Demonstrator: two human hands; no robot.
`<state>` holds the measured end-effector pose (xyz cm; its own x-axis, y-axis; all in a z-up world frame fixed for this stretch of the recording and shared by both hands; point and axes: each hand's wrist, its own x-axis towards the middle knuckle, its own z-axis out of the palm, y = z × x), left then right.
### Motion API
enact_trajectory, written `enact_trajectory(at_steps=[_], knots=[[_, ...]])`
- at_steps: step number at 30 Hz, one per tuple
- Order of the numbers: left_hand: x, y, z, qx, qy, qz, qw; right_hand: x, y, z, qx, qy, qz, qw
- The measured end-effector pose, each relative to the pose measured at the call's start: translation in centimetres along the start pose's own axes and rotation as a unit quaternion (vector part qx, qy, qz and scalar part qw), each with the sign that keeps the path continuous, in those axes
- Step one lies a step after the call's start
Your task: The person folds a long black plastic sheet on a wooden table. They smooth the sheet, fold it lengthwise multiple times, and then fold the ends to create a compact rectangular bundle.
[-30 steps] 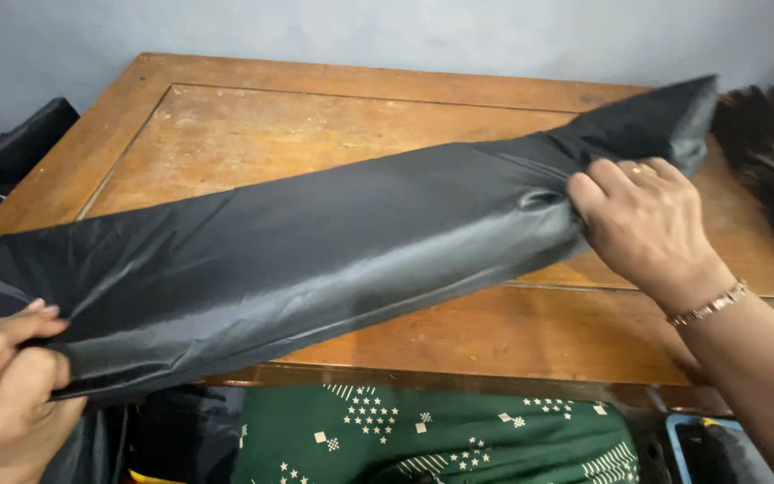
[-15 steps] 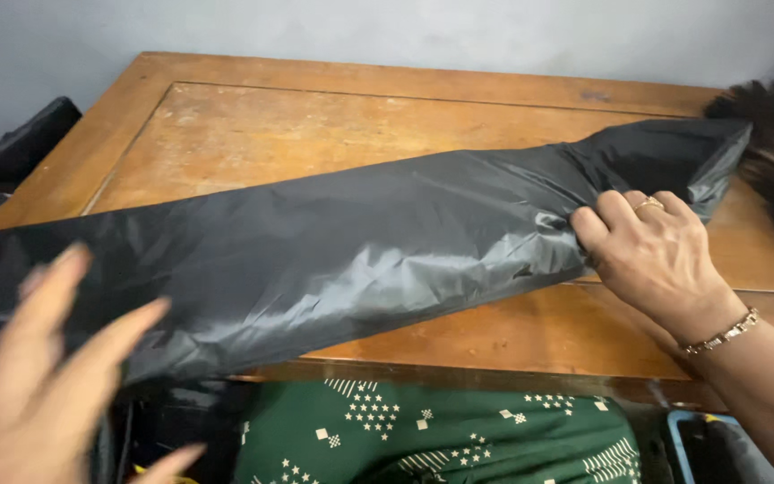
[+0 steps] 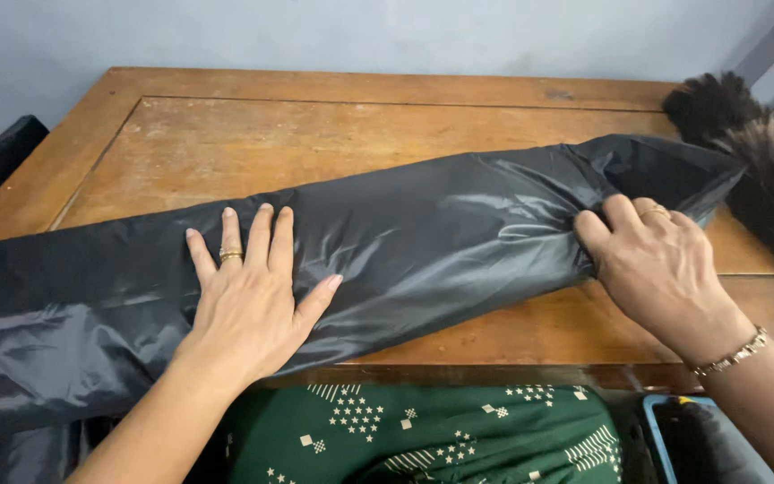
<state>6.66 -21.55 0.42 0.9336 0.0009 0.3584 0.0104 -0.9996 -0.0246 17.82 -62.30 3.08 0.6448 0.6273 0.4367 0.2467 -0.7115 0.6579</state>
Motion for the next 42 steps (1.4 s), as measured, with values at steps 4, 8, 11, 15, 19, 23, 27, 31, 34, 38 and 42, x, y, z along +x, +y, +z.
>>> enact_trajectory(at_steps=[4,8,11,15,19,23,27,31,34,38,42], knots=[[-0.8,0.1,1.0,0.032,0.041,0.014,0.999,-1.7,2.9,0.7,0.001,-0.076,0.040,0.996],[-0.8,0.2,1.0,0.040,0.053,0.018,0.998,-2.0,10.3,3.8,0.318,-0.240,0.131,0.908],[-0.8,0.2,1.0,0.038,0.054,0.017,0.998,0.0,14.0,4.1,0.548,-0.012,0.198,0.812],[-0.8,0.4,1.0,0.035,0.065,0.019,0.997,7.3,16.7,7.3,0.321,-0.034,0.211,0.923],[-0.8,0.4,1.0,0.027,0.060,0.010,0.998,13.6,8.6,-2.3,0.215,-0.347,0.327,0.853],[-1.0,0.3,1.1,0.035,0.074,0.013,0.997,13.7,7.8,1.3,0.187,-0.393,0.292,0.852],[-1.0,0.3,1.0,0.026,0.064,0.013,0.998,12.3,8.1,3.3,0.203,-0.394,0.294,0.847],[-0.9,0.2,1.1,0.027,0.055,0.008,0.998,10.4,8.1,3.4,0.518,-0.254,0.416,0.703],[-1.1,0.0,1.0,-0.006,0.042,-0.002,0.999,6.6,11.2,8.8,0.476,-0.168,0.480,0.717],[-1.3,-0.1,0.9,-0.024,0.028,0.003,0.999,3.2,12.3,15.9,0.435,-0.217,0.467,0.739],[-1.2,-0.1,0.8,-0.018,0.032,0.026,0.999,2.9,10.9,11.7,0.490,-0.253,0.440,0.709]])
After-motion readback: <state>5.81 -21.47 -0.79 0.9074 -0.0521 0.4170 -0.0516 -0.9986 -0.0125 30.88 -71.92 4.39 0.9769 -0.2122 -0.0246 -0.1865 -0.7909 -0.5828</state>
